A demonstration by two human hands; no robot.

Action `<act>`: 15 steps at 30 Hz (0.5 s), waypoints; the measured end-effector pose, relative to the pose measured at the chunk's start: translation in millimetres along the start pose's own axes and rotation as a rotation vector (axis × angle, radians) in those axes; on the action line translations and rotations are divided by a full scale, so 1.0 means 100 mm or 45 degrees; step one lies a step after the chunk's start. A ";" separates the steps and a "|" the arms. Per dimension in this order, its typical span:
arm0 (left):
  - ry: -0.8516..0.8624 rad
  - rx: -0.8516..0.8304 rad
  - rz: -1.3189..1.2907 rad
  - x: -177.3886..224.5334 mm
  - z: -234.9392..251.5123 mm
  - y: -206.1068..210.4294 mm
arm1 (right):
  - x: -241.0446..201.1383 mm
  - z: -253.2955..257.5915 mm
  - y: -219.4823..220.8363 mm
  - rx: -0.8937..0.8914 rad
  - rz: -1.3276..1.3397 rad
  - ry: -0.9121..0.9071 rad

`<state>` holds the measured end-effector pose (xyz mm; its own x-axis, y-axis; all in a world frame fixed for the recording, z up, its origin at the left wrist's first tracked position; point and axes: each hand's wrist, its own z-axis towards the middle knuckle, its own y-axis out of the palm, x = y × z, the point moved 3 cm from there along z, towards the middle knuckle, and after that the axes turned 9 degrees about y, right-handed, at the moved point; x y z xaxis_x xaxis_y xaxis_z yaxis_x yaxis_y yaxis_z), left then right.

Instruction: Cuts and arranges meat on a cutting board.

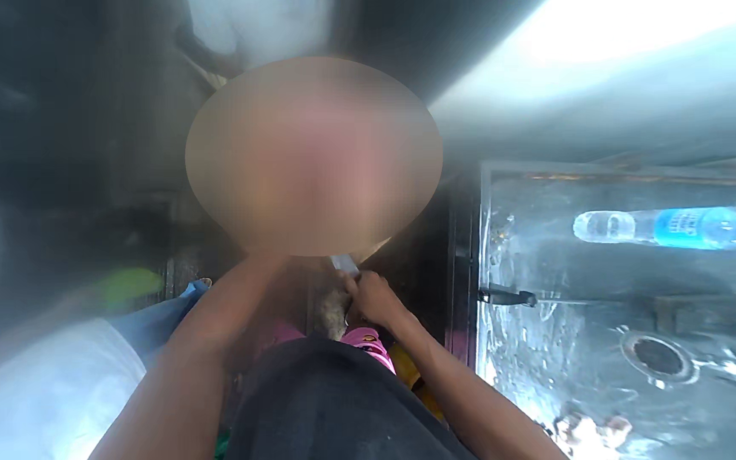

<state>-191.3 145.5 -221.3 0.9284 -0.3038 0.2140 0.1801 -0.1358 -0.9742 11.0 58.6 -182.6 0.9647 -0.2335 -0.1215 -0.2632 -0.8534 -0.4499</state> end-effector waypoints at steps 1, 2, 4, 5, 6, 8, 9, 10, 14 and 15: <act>0.004 0.003 0.006 0.00 0.01 0.00 | 0.00 0.00 0.01 -0.010 -0.011 0.012; 0.009 0.004 0.008 0.00 0.01 -0.01 | -0.04 0.00 0.00 -0.016 -0.022 0.017; 0.014 -0.015 0.002 0.01 0.02 -0.02 | -0.19 0.01 -0.07 -0.020 -0.033 0.014; 0.012 -0.020 -0.002 0.01 0.02 -0.03 | -0.29 0.03 -0.10 -0.018 -0.035 0.007; 0.009 -0.010 0.000 0.01 0.02 -0.03 | -0.39 0.05 -0.13 -0.013 -0.040 -0.002; 0.011 0.014 0.011 0.01 0.01 0.00 | -0.54 0.09 -0.15 -0.012 -0.053 -0.017; 0.011 0.020 0.005 0.01 0.00 0.00 | -0.60 0.10 -0.15 -0.009 -0.068 -0.027; 0.012 0.024 -0.001 0.02 0.00 -0.02 | -0.63 0.11 -0.14 -0.006 -0.076 -0.036; 0.010 0.049 -0.009 0.03 -0.03 -0.03 | -0.57 0.09 -0.09 -0.010 -0.083 -0.064; 0.006 0.059 0.002 0.02 -0.04 -0.02 | -0.52 0.08 -0.06 -0.006 -0.075 -0.076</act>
<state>-191.2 141.2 -218.5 0.9273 -0.3082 0.2126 0.1935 -0.0917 -0.9768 -37.9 79.4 -180.5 0.9768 -0.1551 -0.1475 -0.2061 -0.8669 -0.4538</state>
